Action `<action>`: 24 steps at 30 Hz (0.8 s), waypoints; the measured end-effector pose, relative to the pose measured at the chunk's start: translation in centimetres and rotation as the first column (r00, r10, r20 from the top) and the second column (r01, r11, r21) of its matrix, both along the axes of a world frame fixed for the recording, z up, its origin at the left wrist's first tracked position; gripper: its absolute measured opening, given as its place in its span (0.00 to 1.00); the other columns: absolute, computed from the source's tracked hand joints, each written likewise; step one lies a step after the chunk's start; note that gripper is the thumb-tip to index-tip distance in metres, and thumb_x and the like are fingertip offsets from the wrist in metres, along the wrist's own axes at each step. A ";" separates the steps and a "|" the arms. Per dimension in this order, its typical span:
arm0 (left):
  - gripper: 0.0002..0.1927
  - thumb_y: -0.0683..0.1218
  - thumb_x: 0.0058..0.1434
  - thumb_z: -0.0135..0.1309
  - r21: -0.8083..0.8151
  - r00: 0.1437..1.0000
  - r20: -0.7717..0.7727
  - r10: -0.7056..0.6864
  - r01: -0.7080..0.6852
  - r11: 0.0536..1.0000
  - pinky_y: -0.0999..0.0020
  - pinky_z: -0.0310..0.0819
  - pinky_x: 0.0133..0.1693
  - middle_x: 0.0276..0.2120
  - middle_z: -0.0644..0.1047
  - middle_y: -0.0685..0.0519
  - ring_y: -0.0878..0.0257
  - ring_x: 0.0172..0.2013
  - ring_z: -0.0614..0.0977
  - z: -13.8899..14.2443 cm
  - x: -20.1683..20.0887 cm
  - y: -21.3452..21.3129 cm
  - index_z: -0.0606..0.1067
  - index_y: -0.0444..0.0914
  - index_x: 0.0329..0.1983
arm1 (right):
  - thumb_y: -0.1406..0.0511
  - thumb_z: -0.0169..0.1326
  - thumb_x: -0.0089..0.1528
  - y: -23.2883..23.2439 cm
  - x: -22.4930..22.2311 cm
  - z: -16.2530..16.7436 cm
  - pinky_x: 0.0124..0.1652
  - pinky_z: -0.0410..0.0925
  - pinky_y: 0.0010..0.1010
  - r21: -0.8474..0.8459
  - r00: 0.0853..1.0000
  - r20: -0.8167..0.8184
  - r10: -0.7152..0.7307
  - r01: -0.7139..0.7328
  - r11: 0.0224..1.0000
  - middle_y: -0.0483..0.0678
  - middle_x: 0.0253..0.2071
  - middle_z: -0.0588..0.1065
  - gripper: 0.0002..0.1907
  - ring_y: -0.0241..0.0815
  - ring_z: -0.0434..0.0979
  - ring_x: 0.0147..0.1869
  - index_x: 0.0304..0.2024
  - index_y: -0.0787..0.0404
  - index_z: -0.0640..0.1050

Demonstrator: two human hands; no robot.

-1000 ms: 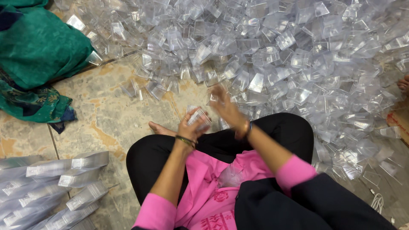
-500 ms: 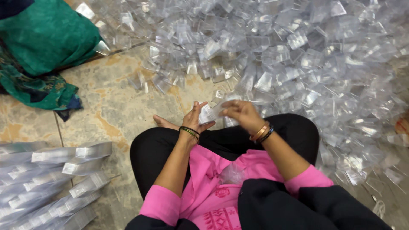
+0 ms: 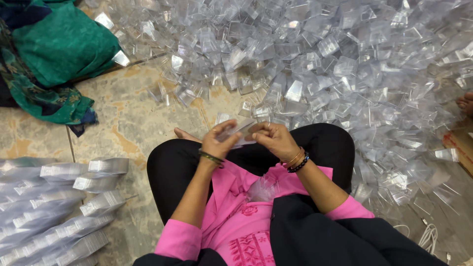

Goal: The person sits cross-legged on a tiled floor surrounded by large piles of clear plastic cups. They pick up cups one at a time and nest them into a stack in their hands, then set completed stacks down with the piles, repeating the cycle throughout the clip.

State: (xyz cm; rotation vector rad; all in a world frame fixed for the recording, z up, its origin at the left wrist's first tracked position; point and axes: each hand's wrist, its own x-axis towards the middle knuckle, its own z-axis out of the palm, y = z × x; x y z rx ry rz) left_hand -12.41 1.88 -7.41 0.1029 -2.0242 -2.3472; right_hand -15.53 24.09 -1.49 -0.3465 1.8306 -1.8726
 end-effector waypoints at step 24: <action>0.25 0.58 0.66 0.52 0.357 0.831 0.400 -0.386 0.247 0.901 0.67 0.84 0.32 0.40 0.83 0.45 0.57 0.33 0.87 3.7 2.4 -2.9 0.79 0.35 0.55 | 0.72 0.52 0.67 1.6 2.6 1.5 0.62 0.64 0.32 0.030 0.914 -0.405 0.001 0.012 0.999 0.50 0.52 0.80 0.16 0.36 0.79 0.57 0.58 0.68 0.75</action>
